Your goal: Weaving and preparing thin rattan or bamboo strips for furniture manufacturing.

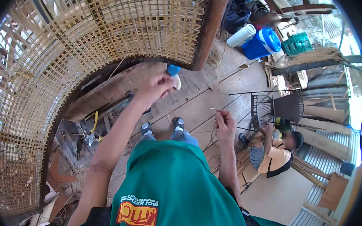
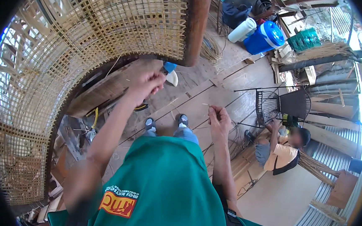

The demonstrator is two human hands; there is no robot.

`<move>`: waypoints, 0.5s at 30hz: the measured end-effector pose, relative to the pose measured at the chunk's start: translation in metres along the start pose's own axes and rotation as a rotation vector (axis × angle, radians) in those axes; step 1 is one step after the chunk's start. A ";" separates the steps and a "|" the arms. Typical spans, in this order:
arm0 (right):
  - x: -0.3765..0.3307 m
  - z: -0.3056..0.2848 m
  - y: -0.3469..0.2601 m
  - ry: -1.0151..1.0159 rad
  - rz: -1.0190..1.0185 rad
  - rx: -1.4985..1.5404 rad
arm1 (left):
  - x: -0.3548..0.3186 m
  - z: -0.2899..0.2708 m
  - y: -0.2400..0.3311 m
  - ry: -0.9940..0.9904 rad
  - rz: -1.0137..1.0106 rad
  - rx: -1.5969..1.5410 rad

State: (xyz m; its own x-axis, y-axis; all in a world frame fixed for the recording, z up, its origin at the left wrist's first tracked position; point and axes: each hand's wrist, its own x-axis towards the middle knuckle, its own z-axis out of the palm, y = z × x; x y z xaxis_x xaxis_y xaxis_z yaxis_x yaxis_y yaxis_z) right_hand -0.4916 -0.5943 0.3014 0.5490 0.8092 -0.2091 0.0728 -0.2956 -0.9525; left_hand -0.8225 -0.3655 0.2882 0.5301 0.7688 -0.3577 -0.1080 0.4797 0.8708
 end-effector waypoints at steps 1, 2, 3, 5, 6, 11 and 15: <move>0.007 0.001 0.008 -0.059 -0.003 -0.014 | 0.010 -0.019 -0.063 0.123 0.085 0.153; 0.012 0.012 0.008 -0.117 0.010 -0.016 | 0.017 -0.033 -0.109 0.252 0.162 0.315; 0.022 0.001 0.010 -0.124 0.009 -0.018 | 0.035 -0.014 -0.128 0.367 0.315 0.455; 0.034 -0.022 0.014 -0.125 0.032 -0.029 | 0.082 0.028 -0.126 0.523 0.548 0.725; 0.039 -0.035 0.010 -0.121 0.022 -0.031 | 0.110 0.050 -0.117 0.559 0.493 0.944; 0.069 -0.090 0.009 -0.162 -0.028 -0.165 | 0.213 0.070 -0.125 0.645 0.188 1.369; 0.091 -0.145 0.015 -0.139 -0.031 -0.153 | 0.238 0.079 -0.137 0.706 0.152 1.212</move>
State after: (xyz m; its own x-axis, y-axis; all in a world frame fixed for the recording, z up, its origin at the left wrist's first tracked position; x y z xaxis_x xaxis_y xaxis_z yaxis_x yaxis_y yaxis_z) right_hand -0.3197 -0.5987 0.3003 0.4250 0.8784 -0.2187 0.2196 -0.3344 -0.9165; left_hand -0.6148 -0.2818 0.1101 0.0130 0.9998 -0.0124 0.8468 -0.0044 0.5319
